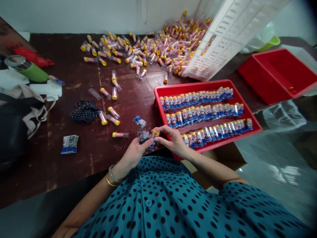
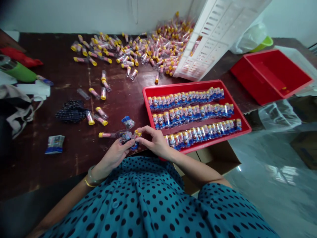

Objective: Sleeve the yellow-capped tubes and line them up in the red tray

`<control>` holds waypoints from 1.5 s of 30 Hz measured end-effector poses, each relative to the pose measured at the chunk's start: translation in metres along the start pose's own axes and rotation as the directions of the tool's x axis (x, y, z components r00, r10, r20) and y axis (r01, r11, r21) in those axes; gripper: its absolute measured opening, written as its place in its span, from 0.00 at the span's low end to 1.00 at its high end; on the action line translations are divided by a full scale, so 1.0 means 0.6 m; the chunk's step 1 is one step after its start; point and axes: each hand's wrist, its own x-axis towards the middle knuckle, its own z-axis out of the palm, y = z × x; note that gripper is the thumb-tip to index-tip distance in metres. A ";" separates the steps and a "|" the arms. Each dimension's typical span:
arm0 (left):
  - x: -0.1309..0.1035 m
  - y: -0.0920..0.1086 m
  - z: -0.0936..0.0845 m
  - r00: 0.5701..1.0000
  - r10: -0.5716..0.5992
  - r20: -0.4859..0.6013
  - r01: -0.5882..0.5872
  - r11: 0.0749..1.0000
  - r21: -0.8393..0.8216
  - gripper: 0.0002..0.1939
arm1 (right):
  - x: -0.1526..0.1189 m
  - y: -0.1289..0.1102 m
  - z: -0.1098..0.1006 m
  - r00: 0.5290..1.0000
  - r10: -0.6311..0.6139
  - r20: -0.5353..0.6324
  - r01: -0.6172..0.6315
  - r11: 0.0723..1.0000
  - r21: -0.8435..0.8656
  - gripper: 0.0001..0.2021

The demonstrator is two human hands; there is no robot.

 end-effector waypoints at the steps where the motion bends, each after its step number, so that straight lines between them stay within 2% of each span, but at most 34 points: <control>1: 0.000 -0.001 0.002 1.000 0.001 -0.003 -0.001 1.000 0.010 0.17 | -0.004 0.002 0.000 1.000 -0.004 -0.018 0.004 1.000 0.016 0.11; 5: 0.003 -0.006 0.006 1.000 -0.016 -0.013 0.016 0.999 0.046 0.16 | -0.012 0.011 -0.004 0.998 0.051 -0.026 -0.048 0.991 0.123 0.11; 9: 0.007 -0.005 0.020 0.998 -0.048 -0.051 0.052 0.996 0.078 0.21 | -0.014 0.009 -0.003 0.998 0.056 -0.032 -0.050 0.985 0.168 0.12; 12: 0.009 0.001 0.031 0.991 -0.089 -0.100 0.100 0.990 0.101 0.26 | -0.005 0.012 -0.030 0.994 0.028 -0.102 -0.002 0.970 0.245 0.16; 14: 0.014 0.002 0.028 0.988 -0.075 -0.137 0.098 0.980 0.173 0.25 | 0.009 0.023 -0.092 0.977 0.012 -0.214 0.038 0.972 0.231 0.20; 15: 0.018 0.000 0.024 0.987 -0.043 -0.155 0.077 0.973 0.218 0.24 | 0.018 0.030 -0.140 0.958 0.000 -0.288 0.055 0.982 0.183 0.22; 17: 0.029 -0.005 0.012 0.988 0.009 -0.151 0.041 0.945 0.325 0.23 | 0.032 0.040 -0.258 0.892 -0.039 -0.450 0.047 0.999 0.008 0.26; 18: 0.034 -0.009 0.005 0.989 0.027 -0.142 0.029 0.927 0.375 0.23 | 0.036 0.043 -0.322 0.839 -0.062 -0.540 0.003 0.994 -0.109 0.26; 19: 0.038 -0.012 0.000 0.991 0.037 -0.130 0.021 0.909 0.417 0.23 | 0.037 0.047 -0.383 0.767 -0.087 -0.636 -0.086 0.968 -0.235 0.25; 20: 0.041 -0.014 -0.005 0.992 0.039 -0.117 0.018 0.894 0.447 0.23 | 0.036 0.053 -0.437 0.699 -0.099 -0.709 -0.227 0.909 -0.350 0.24; 21: 0.042 -0.016 -0.008 0.994 0.038 -0.106 0.015 0.886 0.463 0.25 | 0.034 0.059 -0.482 0.657 -0.081 -0.750 -0.371 0.831 -0.415 0.23; 23: 0.042 -0.017 -0.010 0.995 0.043 -0.094 0.005 0.891 0.454 0.28 | 0.028 0.076 -0.540 0.626 -0.051 -0.778 -0.482 0.758 -0.439 0.20; 24: 0.041 -0.016 -0.010 0.994 0.052 -0.092 -0.007 0.902 0.431 0.29 | 0.025 0.084 -0.553 0.629 -0.034 -0.776 -0.508 0.739 -0.444 0.18; 26: 0.040 -0.012 -0.008 0.991 0.087 -0.106 -0.043 0.931 0.362 0.28 | 0.023 0.095 -0.556 0.646 -0.024 -0.763 -0.522 0.715 -0.465 0.14; 28: 0.039 -0.008 -0.009 0.981 0.128 -0.146 -0.077 0.946 0.315 0.26 | 0.027 0.094 -0.542 0.655 -0.049 -0.754 -0.522 0.692 -0.499 0.13; 30: 0.038 -0.003 -0.013 0.970 0.168 -0.176 -0.101 0.936 0.338 0.23 | 0.044 0.081 -0.518 0.667 -0.097 -0.739 -0.493 0.685 -0.536 0.13; 31: 0.037 -0.001 -0.016 0.969 0.181 -0.170 -0.108 0.925 0.365 0.22 | 0.059 0.073 -0.502 0.684 -0.120 -0.719 -0.462 0.692 -0.555 0.13; 33: 0.035 0.001 -0.022 0.971 0.190 -0.147 -0.116 0.906 0.406 0.21 | 0.103 0.055 -0.457 0.757 -0.148 -0.637 -0.357 0.722 -0.593 0.14; 36: 0.029 0.004 -0.030 0.961 0.200 -0.191 -0.116 0.919 0.376 0.23 | 0.197 0.034 -0.344 0.907 -0.162 -0.390 -0.124 0.780 -0.614 0.13; 38: 0.024 0.006 -0.036 0.946 0.222 -0.237 -0.143 0.940 0.311 0.21 | 0.268 0.028 -0.240 0.978 -0.169 -0.124 0.054 0.774 -0.631 0.12; 39: 0.021 0.008 -0.039 0.942 0.232 -0.241 -0.162 0.947 0.278 0.19 | 0.304 0.027 -0.184 0.984 -0.175 0.028 0.151 0.744 -0.651 0.12; 41: 0.014 0.012 -0.048 0.946 0.236 -0.223 -0.183 0.955 0.233 0.19 | 0.369 0.029 -0.071 0.936 -0.165 0.310 0.344 0.611 -0.713 0.12; 43: 0.005 0.017 -0.061 0.950 0.223 -0.217 -0.173 0.958 0.227 0.18 | 0.421 0.033 0.029 0.876 -0.172 0.451 0.465 0.552 -0.692 0.11; 45: -0.005 0.021 -0.078 0.939 0.214 -0.268 -0.157 0.963 0.219 0.21 | 0.458 0.037 0.106 0.833 -0.184 0.522 0.532 0.523 -0.666 0.13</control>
